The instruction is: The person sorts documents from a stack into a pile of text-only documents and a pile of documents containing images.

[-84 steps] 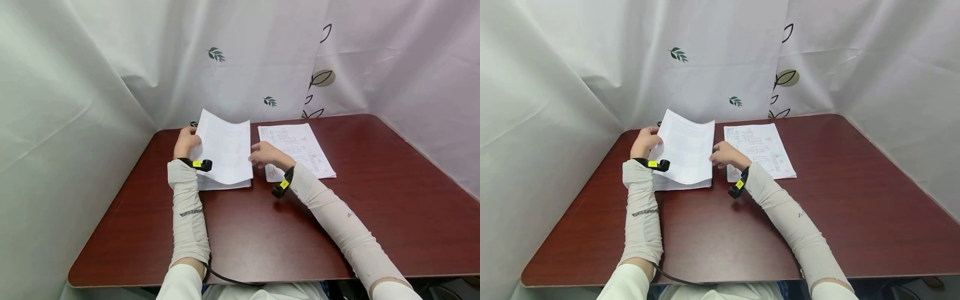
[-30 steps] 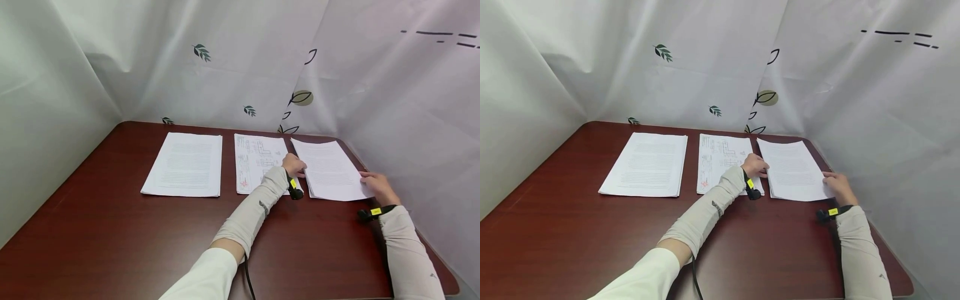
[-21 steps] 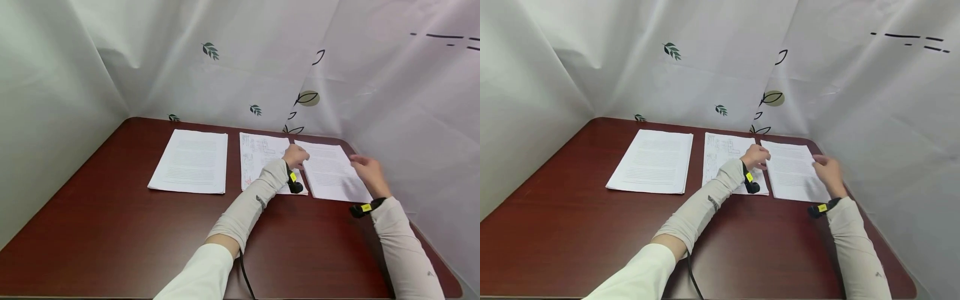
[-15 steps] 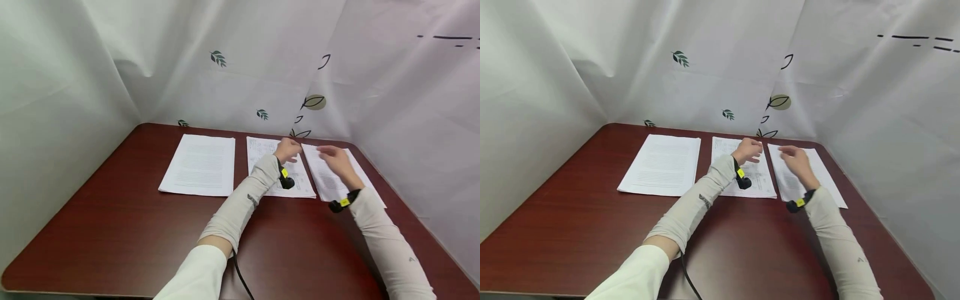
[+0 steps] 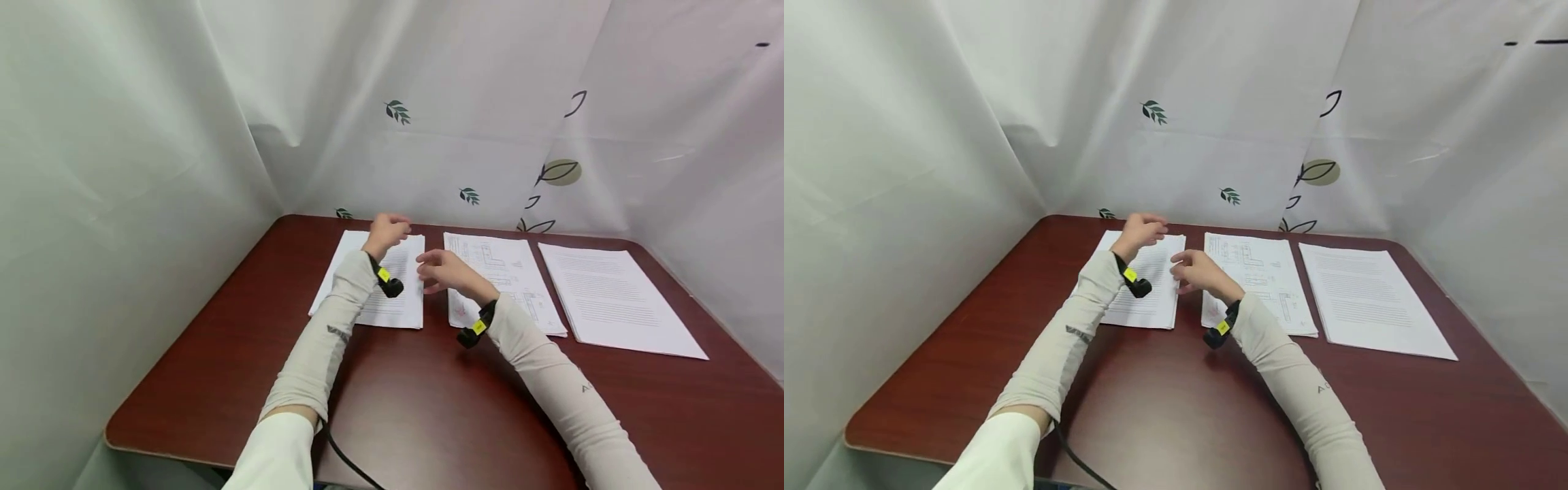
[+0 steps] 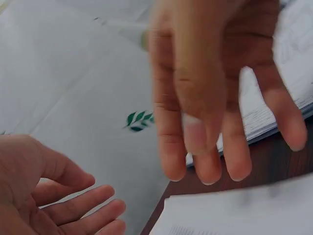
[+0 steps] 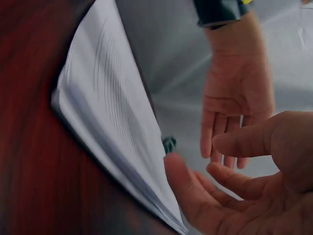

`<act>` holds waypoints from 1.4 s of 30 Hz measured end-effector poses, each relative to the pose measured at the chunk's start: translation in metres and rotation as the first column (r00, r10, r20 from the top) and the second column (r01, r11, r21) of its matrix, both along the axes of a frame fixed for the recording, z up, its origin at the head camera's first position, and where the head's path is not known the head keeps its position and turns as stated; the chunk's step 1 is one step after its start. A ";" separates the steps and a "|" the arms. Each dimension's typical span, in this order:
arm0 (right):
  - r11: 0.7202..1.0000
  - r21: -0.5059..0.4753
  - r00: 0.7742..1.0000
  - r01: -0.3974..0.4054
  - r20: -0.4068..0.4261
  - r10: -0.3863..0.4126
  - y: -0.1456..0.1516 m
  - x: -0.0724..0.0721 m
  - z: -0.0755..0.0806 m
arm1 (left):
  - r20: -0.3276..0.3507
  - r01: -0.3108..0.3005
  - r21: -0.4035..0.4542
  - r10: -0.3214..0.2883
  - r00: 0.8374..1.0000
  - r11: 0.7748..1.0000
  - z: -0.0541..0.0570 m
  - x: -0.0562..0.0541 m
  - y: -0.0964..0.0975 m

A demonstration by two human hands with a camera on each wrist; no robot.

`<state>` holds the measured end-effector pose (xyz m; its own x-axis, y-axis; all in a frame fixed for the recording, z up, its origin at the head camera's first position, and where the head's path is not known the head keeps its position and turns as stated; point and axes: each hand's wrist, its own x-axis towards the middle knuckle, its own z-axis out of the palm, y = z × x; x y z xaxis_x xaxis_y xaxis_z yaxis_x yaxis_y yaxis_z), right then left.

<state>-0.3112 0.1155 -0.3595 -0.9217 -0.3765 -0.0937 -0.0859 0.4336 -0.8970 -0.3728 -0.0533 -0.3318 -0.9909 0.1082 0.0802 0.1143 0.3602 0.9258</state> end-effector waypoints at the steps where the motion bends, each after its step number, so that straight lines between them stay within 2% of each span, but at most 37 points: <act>1: 1.000 0.002 1.000 0.002 0.019 -0.002 -0.004 0.001 -0.002 | 0.006 -0.023 0.000 0.023 1.000 1.000 -0.003 0.000 -0.007; 3: 0.999 0.035 1.000 0.017 0.016 -0.018 -0.009 0.002 -0.005 | 0.009 -0.058 -0.044 0.058 0.998 0.997 -0.008 0.001 -0.022; 5: 0.995 0.084 0.999 0.047 -0.006 -0.046 -0.013 0.003 -0.008 | 0.002 -0.078 -0.158 0.080 0.997 0.984 -0.012 0.003 -0.036; 7: 0.992 0.109 0.998 0.060 -0.020 -0.058 -0.013 0.002 -0.011 | 0.016 -0.085 -0.267 0.092 0.996 0.960 -0.016 0.006 -0.048; 11: 0.994 0.100 0.999 0.038 0.007 -0.039 -0.009 0.001 -0.013 | 0.091 -0.054 -0.445 0.105 0.990 0.894 -0.020 0.014 -0.067; 13: 0.995 0.097 0.999 0.025 0.019 -0.027 -0.007 -0.001 -0.013 | 0.123 -0.036 -0.498 0.112 0.986 0.866 -0.022 0.017 -0.071; 18: 0.996 0.079 0.998 0.043 0.032 -0.045 -0.007 -0.001 -0.014 | 0.172 -0.035 -0.559 0.157 0.973 0.829 -0.025 0.018 -0.079; 22: 0.994 0.011 0.991 0.106 0.075 -0.106 -0.008 -0.001 -0.015 | 0.212 -0.016 -0.560 0.162 0.964 0.828 -0.026 0.015 -0.084; 27: 0.982 -0.093 0.982 0.164 0.107 -0.153 -0.007 -0.006 -0.019 | 0.193 -0.023 -0.527 0.146 0.970 0.849 -0.022 0.012 -0.085; 31: 0.972 -0.144 0.976 0.184 0.144 -0.163 -0.007 -0.011 -0.018 | 0.181 -0.036 -0.523 0.152 0.972 0.851 -0.015 0.012 -0.087; 37: 0.969 -0.045 0.959 0.244 0.161 -0.234 -0.004 -0.013 -0.021 | 0.166 -0.059 -0.493 0.160 0.973 0.868 -0.011 0.013 -0.088; 40: 0.970 -0.024 0.959 0.243 0.160 -0.236 -0.003 -0.012 -0.023 | 0.134 -0.071 -0.474 0.152 0.979 0.877 -0.011 0.014 -0.086; 42: 0.970 -0.009 0.962 0.244 0.129 -0.241 -0.001 -0.012 -0.024 | 0.112 -0.077 -0.458 0.144 0.983 0.885 -0.012 0.014 -0.086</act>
<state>-0.3230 0.1146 -0.3834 -0.9669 -0.1464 -0.2089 0.1339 0.4054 -0.9043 -0.3586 -0.1389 -0.3439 -0.9959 -0.0112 -0.0901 -0.0685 0.7445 0.6641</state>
